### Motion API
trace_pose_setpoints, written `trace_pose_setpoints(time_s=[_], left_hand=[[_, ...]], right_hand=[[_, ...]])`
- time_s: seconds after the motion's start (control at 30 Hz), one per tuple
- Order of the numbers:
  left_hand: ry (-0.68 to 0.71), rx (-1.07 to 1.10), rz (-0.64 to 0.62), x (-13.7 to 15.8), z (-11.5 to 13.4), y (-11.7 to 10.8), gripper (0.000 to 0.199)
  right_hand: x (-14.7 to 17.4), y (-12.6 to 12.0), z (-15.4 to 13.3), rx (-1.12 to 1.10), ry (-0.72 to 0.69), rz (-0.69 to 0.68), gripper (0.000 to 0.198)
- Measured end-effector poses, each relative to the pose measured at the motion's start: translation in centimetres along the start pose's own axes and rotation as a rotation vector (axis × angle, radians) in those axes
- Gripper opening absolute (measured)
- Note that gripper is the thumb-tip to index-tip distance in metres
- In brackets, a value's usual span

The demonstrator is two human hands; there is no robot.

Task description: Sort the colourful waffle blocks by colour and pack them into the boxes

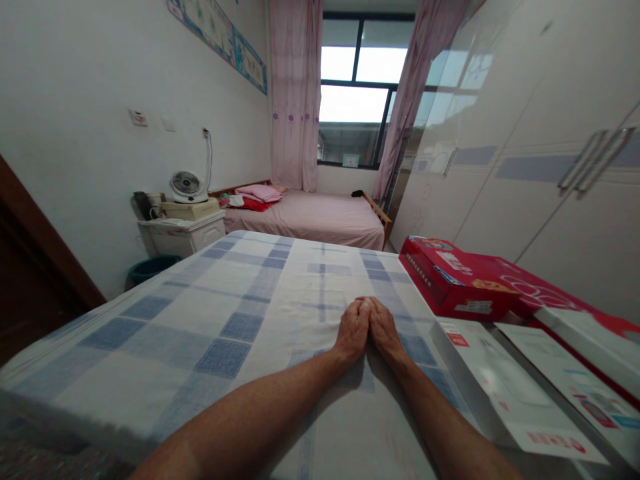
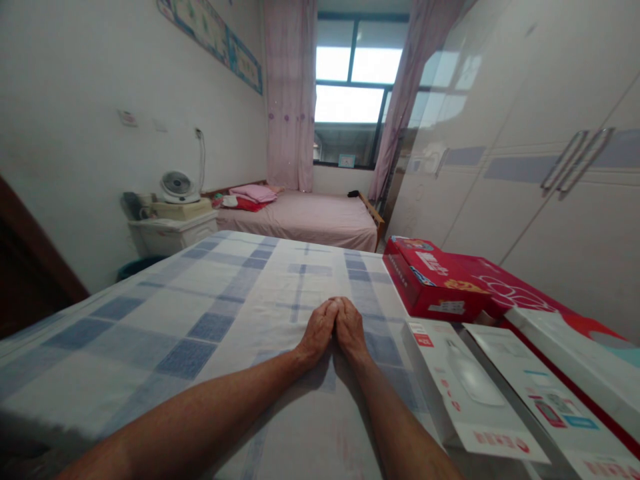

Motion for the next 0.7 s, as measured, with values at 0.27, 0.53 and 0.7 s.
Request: trace_pose_setpoints(time_s=[0.27, 0.53, 0.7], left_hand=[[-0.025, 0.036, 0.004, -0.01, -0.04, -0.04, 0.029], [-0.015, 0.044, 0.000, 0.05, 0.01, -0.02, 0.030], [-0.017, 0.035, 0.004, 0.03, -0.03, 0.02, 0.030]], right_hand=[[-0.02, -0.04, -0.06, 0.018, 0.002, 0.001, 0.033], [-0.01, -0.02, 0.07, 0.027, 0.024, 0.009, 0.032], [-0.02, -0.08, 0.04, 0.015, 0.016, -0.001, 0.033]])
Point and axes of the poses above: each hand's wrist, its own x-axis away from the middle knuckle, its own y-axis out of the palm, z = x × y, the point moved 6 cm from there along -x, towards the middle knuckle, and after that the axes turned 14 degrees about -y, right-handed, at the moved point
